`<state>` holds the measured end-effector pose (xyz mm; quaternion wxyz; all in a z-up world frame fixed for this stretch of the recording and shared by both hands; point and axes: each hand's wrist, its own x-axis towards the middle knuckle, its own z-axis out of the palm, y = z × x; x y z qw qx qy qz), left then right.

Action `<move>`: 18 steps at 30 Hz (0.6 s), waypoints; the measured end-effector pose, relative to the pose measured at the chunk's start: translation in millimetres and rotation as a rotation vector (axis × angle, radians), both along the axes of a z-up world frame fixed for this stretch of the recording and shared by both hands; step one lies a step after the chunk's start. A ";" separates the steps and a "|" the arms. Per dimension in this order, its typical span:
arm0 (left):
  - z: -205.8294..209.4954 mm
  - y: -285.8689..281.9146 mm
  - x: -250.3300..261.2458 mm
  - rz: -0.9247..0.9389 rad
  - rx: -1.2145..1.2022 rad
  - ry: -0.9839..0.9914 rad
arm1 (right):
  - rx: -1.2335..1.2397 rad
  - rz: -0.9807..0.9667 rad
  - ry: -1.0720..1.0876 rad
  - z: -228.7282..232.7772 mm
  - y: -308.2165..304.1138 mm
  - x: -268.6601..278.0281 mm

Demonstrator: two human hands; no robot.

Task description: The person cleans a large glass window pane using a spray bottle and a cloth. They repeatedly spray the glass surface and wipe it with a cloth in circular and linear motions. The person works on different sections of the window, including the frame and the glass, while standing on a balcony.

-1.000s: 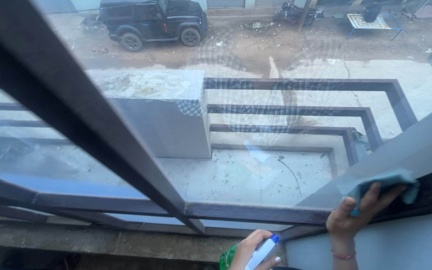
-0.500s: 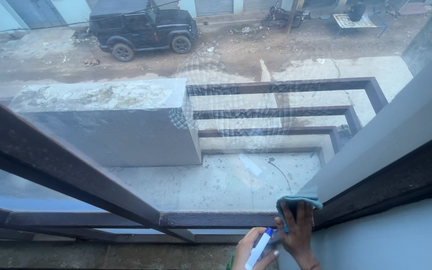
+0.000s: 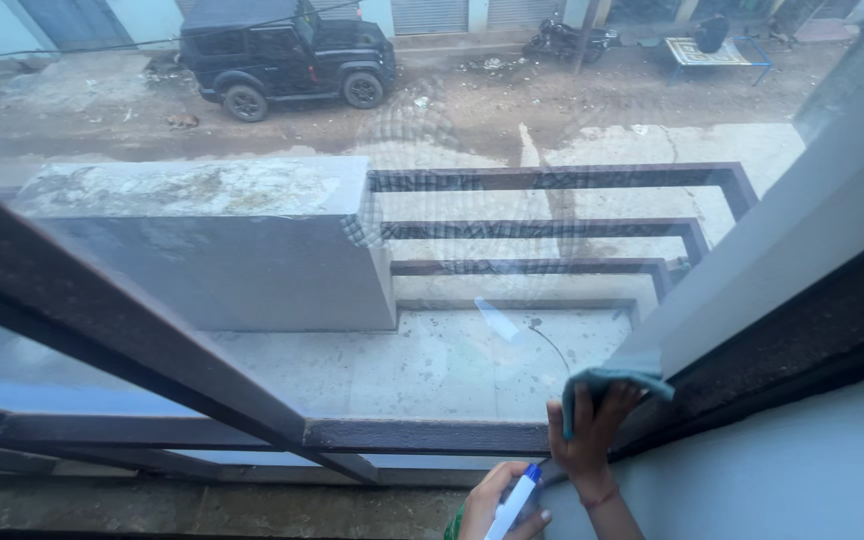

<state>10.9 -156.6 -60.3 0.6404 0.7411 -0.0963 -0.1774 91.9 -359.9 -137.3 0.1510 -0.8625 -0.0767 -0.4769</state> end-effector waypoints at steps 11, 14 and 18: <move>-32.2 52.6 -10.3 0.123 0.026 -0.041 | 0.298 0.078 0.042 24.1 12.1 -20.6; -38.9 61.9 -16.5 0.137 0.070 0.002 | 0.289 0.000 -0.037 65.5 9.4 -8.5; -43.6 72.2 -19.6 0.100 0.121 0.030 | 0.168 -0.080 -0.112 54.6 12.8 2.6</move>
